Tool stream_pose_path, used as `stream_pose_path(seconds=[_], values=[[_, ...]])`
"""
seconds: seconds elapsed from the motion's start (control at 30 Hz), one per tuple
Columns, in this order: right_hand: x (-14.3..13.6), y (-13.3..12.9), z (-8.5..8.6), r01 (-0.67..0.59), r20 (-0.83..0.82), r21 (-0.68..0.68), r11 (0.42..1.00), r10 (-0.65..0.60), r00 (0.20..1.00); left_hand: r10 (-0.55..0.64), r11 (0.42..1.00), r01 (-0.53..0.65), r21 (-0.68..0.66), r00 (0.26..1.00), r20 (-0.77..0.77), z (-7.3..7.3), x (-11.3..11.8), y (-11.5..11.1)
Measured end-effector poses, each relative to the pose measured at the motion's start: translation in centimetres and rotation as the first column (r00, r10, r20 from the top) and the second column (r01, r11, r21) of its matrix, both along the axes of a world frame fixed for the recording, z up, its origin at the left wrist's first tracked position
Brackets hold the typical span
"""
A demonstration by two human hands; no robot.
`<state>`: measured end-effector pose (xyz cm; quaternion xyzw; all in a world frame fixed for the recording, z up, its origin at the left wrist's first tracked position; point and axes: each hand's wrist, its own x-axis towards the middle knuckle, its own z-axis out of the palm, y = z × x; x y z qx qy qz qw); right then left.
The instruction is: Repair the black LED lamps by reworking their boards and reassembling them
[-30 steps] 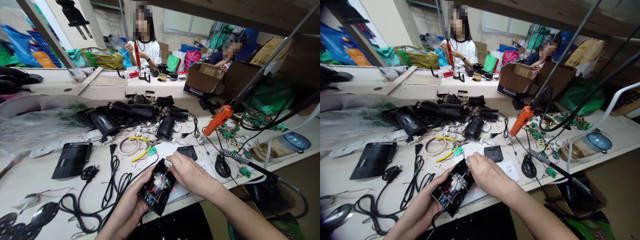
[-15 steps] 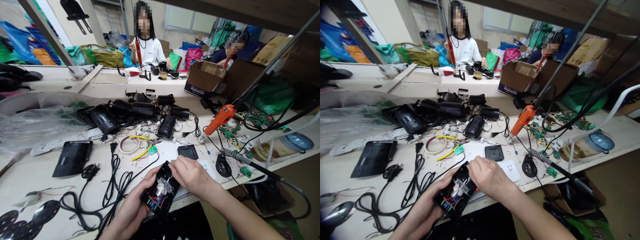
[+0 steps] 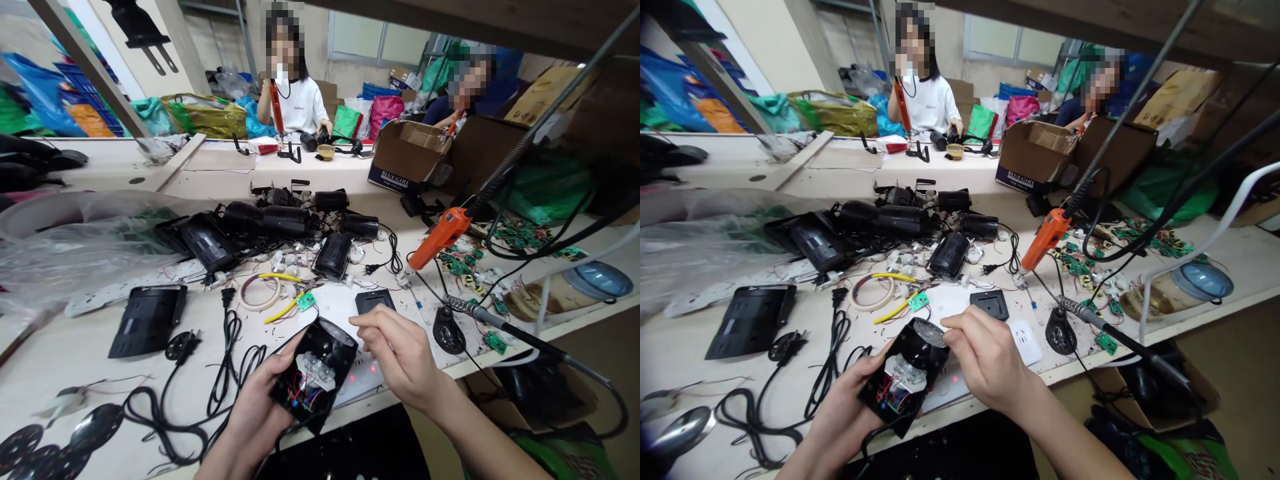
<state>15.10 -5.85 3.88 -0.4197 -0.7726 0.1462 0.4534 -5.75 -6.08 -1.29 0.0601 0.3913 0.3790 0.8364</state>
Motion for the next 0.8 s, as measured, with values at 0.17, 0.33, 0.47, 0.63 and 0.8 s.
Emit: stream_pose_path(seconds=[0.17, 0.33, 0.47, 0.63, 0.8], values=[[0.6, -0.7, -0.4, 0.076, -0.056, -0.031, 0.997, -0.078, 0.995, 0.030, 1.000, -0.031, 0.000, 0.998, 0.061, -0.6, -0.2, -0.2], [3.7, -0.2, -1.6, 0.322, -0.063, -0.067, 0.944, -0.326, 0.943, 0.041, 0.999, -0.042, -0.011, 0.998, -0.050, 0.1, -0.1, 0.9], [7.1, 0.5, -2.9, 0.560, 0.055, -0.059, 0.826, -0.558, 0.828, 0.117, 0.993, -0.118, 0.007, 0.970, -0.211, 1.4, 0.7, 2.8], [8.4, 1.2, -4.3, 0.532, 0.351, -0.001, 0.847, -0.498, 0.793, 0.185, 0.983, -0.178, 0.055, 0.959, -0.213, 2.1, 0.9, 4.3], [6.3, 2.1, -4.9, 0.430, 0.381, -0.071, 0.900, -0.374, 0.845, 0.394, 0.919, -0.374, 0.123, 0.886, -0.247, 2.6, -0.3, 3.3]])
